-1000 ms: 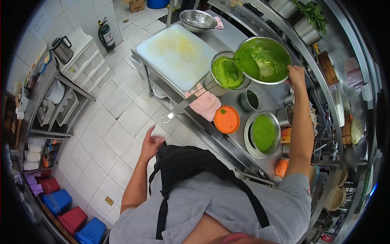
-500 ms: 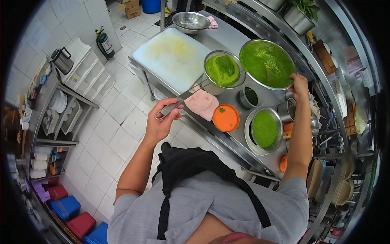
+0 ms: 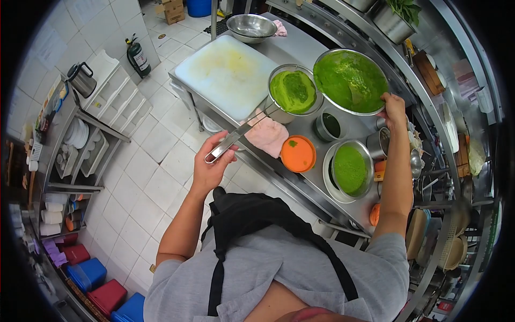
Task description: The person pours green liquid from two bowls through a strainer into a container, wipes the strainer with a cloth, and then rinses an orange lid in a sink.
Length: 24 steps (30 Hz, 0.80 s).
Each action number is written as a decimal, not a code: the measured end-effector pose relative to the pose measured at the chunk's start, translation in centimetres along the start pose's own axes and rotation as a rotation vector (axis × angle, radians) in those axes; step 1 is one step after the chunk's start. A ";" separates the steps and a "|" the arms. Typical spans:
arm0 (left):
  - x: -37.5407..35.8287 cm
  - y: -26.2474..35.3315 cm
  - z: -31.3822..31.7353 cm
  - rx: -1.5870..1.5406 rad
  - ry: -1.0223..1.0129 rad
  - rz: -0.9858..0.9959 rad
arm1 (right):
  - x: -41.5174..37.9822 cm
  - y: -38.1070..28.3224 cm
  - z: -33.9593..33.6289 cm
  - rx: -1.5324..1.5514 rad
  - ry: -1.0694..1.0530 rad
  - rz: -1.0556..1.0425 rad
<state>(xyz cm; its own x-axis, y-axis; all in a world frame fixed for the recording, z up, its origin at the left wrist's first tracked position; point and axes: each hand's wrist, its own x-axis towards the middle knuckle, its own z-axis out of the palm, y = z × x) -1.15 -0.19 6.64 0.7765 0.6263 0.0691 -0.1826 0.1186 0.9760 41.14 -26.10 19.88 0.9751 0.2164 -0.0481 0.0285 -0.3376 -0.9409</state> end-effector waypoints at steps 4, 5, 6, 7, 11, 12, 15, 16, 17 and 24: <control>-0.7 -0.2 -0.5 0.016 0.034 -0.016 | 0.0 -0.1 0.4 -0.030 -0.009 -0.034; -0.9 -0.6 -0.8 0.015 0.035 -0.015 | 0.1 -0.1 0.4 -0.037 -0.009 -0.052; -1.1 -1.4 -1.2 -0.018 0.024 -0.037 | 0.1 -0.3 0.5 -0.037 -0.010 -0.053; -1.3 -2.3 -1.6 -0.052 0.012 -0.058 | 0.1 -0.5 0.5 -0.046 -0.016 -0.055; -2.8 -7.2 -4.3 -0.070 0.009 -0.170 | 0.5 -0.5 0.8 -0.059 -0.003 -0.074; -3.3 -9.3 -5.5 -0.007 0.042 -0.268 | 0.4 -0.7 0.9 -0.057 0.001 -0.071; -5.9 -16.8 -9.5 0.190 0.134 -0.436 | 0.0 -1.1 1.2 -0.077 0.032 -0.095; -7.2 -19.5 -11.1 0.296 0.182 -0.435 | 0.4 -0.8 1.3 -0.089 0.019 -0.125; -8.8 -21.9 -12.8 0.459 0.193 -0.417 | 0.9 -0.5 1.2 -0.098 0.011 -0.151; -19.6 -24.8 -19.5 0.812 0.201 -0.772 | 2.8 0.5 1.8 -0.152 -0.057 -0.295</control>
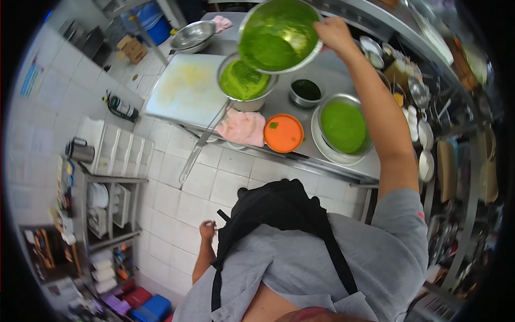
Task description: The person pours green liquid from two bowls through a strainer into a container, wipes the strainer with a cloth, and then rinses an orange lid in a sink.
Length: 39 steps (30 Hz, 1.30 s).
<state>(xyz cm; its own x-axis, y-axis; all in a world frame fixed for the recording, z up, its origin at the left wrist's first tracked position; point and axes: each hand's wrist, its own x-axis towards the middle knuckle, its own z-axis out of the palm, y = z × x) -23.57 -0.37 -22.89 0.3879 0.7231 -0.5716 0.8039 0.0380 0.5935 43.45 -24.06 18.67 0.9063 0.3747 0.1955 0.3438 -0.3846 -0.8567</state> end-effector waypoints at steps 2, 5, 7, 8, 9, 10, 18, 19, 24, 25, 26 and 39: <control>0.5 -5.3 -0.7 -0.047 -0.056 -0.061 | 1.0 0.9 0.3 -0.005 0.003 0.000; 0.7 -8.9 -1.5 -0.046 -0.004 -0.183 | -0.1 -1.7 -0.5 0.062 -0.026 0.013; 0.3 -8.3 -2.8 0.017 0.006 -0.158 | 0.4 -0.6 0.0 0.019 0.087 -0.059; 0.3 -7.7 -3.2 0.001 0.007 -0.091 | 0.4 -0.5 0.0 -0.025 0.115 -0.069; 0.3 -7.1 -3.4 -0.017 0.006 -0.025 | -0.4 -1.0 -0.5 0.017 0.087 -0.049; 0.4 -6.5 -3.6 0.009 0.010 -0.024 | -0.4 -0.9 -0.7 0.062 0.076 -0.020; -1.5 0.6 -1.2 0.104 -0.079 0.004 | -0.5 -0.1 -2.3 0.178 -0.081 0.058; -1.6 0.3 -0.6 0.131 -0.071 0.028 | -0.1 0.4 -1.6 0.119 -0.006 0.006; -2.0 0.7 0.3 0.015 -0.100 0.134 | 0.2 0.1 -1.5 0.053 0.045 -0.064; -2.1 0.8 0.2 -0.007 -0.094 0.133 | 0.0 -0.2 -1.7 0.053 0.033 -0.056; -2.1 0.8 0.2 -0.031 -0.089 0.132 | -0.2 -0.5 -1.8 0.053 0.020 -0.049; -3.2 -0.4 -0.9 -0.351 -0.043 0.106 | 0.1 -1.9 -1.2 0.038 0.054 -0.114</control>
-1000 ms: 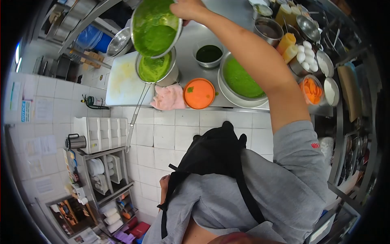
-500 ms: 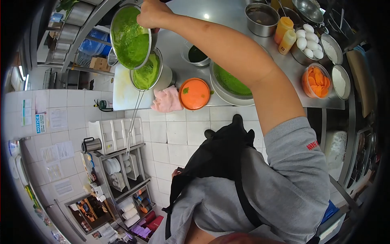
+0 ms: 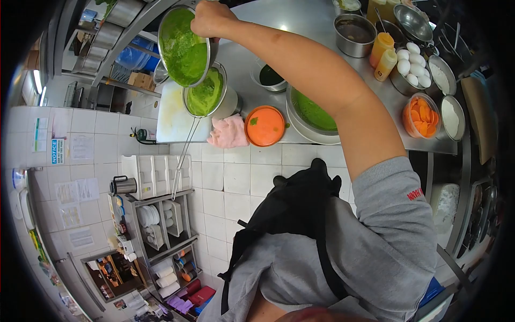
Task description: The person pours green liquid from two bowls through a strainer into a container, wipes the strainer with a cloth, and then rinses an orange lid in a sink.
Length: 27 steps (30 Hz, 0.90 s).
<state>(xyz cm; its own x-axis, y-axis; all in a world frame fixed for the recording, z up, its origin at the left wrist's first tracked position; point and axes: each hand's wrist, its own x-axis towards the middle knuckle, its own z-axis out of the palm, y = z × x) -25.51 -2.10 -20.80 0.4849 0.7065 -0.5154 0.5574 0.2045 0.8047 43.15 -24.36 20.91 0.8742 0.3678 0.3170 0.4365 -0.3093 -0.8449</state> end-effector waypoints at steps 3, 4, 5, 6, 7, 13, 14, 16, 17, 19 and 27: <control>0.1 0.4 -0.9 -0.043 -0.006 -0.016 | 0.0 0.2 0.3 0.003 0.054 0.009; 0.2 0.8 -1.3 -0.052 -0.009 -0.022 | 0.1 0.2 0.3 0.008 0.052 0.028; 0.5 1.2 -1.6 -0.062 -0.015 -0.026 | 0.2 0.3 0.3 0.012 0.052 0.046; 0.7 1.5 -1.7 -0.076 -0.020 -0.033 | 0.2 0.4 0.2 0.014 0.049 0.062; 2.7 5.2 -3.9 -0.801 -0.514 -0.142 | 0.2 0.4 0.2 0.018 0.038 0.075; -2.6 30.3 2.5 -0.403 -0.024 0.131 | 0.0 0.5 -0.3 0.069 -0.018 0.104; -2.9 32.0 3.1 -0.388 -0.088 0.182 | 0.0 0.6 -0.4 0.075 -0.023 0.113; -3.7 35.0 5.0 -0.399 -0.169 0.264 | 0.0 0.6 -0.5 0.087 -0.032 0.132; -3.4 35.3 5.5 -0.396 -0.171 0.265 | 0.0 0.7 -0.6 0.093 -0.038 0.140; -3.1 35.5 6.1 -0.369 -0.190 0.336 | -0.1 0.7 -0.7 0.105 -0.057 0.152; -2.6 35.5 7.9 -0.345 -0.220 0.390 | 0.3 0.8 -0.4 0.115 -0.131 0.180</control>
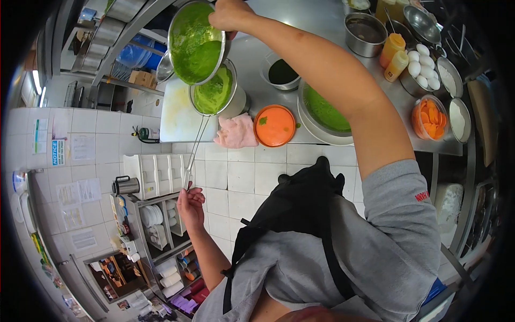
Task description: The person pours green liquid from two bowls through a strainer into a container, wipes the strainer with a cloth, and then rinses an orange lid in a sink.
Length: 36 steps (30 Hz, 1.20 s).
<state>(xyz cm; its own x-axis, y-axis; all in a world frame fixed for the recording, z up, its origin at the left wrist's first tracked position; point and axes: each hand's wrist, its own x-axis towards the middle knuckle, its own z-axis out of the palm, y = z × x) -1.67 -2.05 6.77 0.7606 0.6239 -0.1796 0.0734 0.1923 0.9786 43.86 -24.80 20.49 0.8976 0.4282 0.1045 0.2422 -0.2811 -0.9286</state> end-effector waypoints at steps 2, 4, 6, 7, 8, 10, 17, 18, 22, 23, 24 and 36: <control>0.0 -0.3 -0.3 0.013 -0.004 0.012 | 0.3 0.0 0.3 0.005 0.023 -0.007; -0.1 -0.5 -0.3 -0.005 -0.030 0.015 | 0.7 0.0 0.5 -0.010 0.039 -0.020; -0.5 -0.6 -0.1 -0.048 -0.031 0.015 | 1.2 0.0 0.8 0.002 0.069 -0.029; -0.6 -0.6 -0.1 -0.080 -0.040 0.014 | 1.4 0.0 0.9 -0.051 0.078 -0.046; -0.7 -0.6 -0.2 -0.090 -0.029 0.017 | 1.8 0.0 1.0 -0.104 0.087 -0.063; -0.9 -0.9 -0.5 -0.176 -0.035 0.001 | 2.3 -0.1 1.3 -0.060 0.098 -0.039; -1.3 -8.4 -6.0 -0.452 0.137 -0.235 | 1.3 -1.8 1.2 -0.063 0.087 -0.008; -1.6 -10.7 -7.3 -0.435 0.236 -0.335 | 1.3 -2.1 1.4 -0.089 0.109 0.002; -4.6 -20.8 -12.0 -0.134 0.372 -0.636 | 0.3 -3.3 1.4 -0.142 0.082 0.018; -5.7 -22.9 -13.0 -0.072 0.381 -0.701 | 0.7 -3.0 1.7 -0.148 0.097 0.021; -7.1 -25.1 -14.1 -0.030 0.373 -0.724 | 0.8 -3.1 1.7 -0.149 0.110 0.032; -14.7 -31.5 -22.5 0.759 0.223 -0.781 | 1.8 -1.5 2.6 -0.316 0.178 -0.149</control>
<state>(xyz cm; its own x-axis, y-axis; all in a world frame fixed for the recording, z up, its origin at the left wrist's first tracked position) -29.74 -0.24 -23.67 0.2056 0.6707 -0.7127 0.9152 0.1260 0.3827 44.12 -21.34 21.17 0.8871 0.3368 0.3155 0.4513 -0.4898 -0.7460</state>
